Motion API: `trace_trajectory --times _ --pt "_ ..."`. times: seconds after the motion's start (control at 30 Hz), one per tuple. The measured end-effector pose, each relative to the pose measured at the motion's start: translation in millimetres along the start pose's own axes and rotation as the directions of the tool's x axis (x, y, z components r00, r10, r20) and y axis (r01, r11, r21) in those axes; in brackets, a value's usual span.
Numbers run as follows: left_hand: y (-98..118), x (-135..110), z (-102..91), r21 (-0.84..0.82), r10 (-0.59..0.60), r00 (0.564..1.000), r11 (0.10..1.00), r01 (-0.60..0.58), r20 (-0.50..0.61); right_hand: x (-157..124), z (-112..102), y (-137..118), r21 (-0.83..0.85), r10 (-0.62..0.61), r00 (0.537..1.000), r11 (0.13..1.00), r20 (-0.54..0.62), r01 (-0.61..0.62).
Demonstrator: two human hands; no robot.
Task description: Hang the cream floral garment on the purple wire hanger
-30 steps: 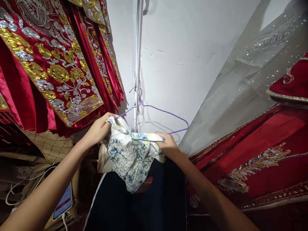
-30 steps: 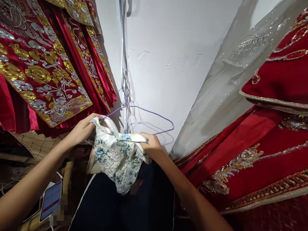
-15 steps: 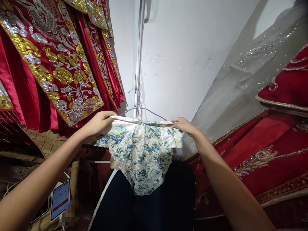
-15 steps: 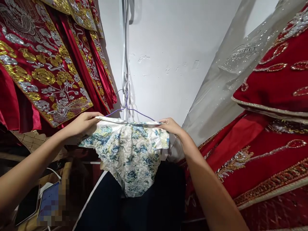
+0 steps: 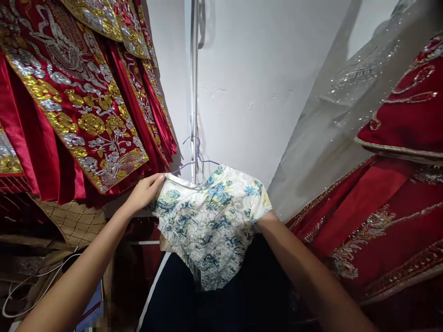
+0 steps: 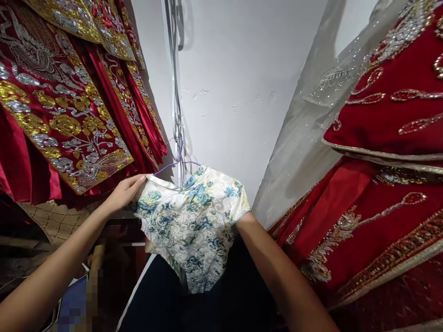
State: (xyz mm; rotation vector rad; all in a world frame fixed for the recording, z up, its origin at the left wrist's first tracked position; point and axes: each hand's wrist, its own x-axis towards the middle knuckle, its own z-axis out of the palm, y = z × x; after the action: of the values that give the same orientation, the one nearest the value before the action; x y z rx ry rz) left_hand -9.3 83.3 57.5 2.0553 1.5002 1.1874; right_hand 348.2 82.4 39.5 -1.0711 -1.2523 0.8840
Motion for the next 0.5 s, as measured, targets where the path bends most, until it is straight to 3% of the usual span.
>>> trace_trajectory --times 0.1,0.2,0.3,0.4,0.5 --pt "6.6 -11.7 -3.5 0.137 0.018 0.995 0.991 -0.004 -0.101 10.1 -23.6 -11.5 0.167 0.201 0.956 0.957 0.214 -0.238" --pt "19.2 -13.4 -4.8 0.253 0.029 0.987 0.967 0.012 -0.158 15.4 -46.1 -23.4 0.175 0.217 0.919 0.942 0.329 -0.285" --pt "41.5 -1.2 -0.9 0.261 0.145 0.984 0.959 -0.113 -0.107 10.4 -50.0 -30.5 0.094 0.174 0.941 0.973 0.29 -0.209" --pt "66.4 14.4 5.2 0.258 0.268 0.962 0.934 -0.246 -0.051 3.0 -37.1 -37.6 0.144 0.128 0.971 0.977 0.202 -0.159" --pt "84.8 18.2 6.7 0.312 0.335 0.929 0.909 -0.276 -0.155 -1.8 -28.1 -42.4 0.256 0.136 0.989 0.956 0.053 -0.145"
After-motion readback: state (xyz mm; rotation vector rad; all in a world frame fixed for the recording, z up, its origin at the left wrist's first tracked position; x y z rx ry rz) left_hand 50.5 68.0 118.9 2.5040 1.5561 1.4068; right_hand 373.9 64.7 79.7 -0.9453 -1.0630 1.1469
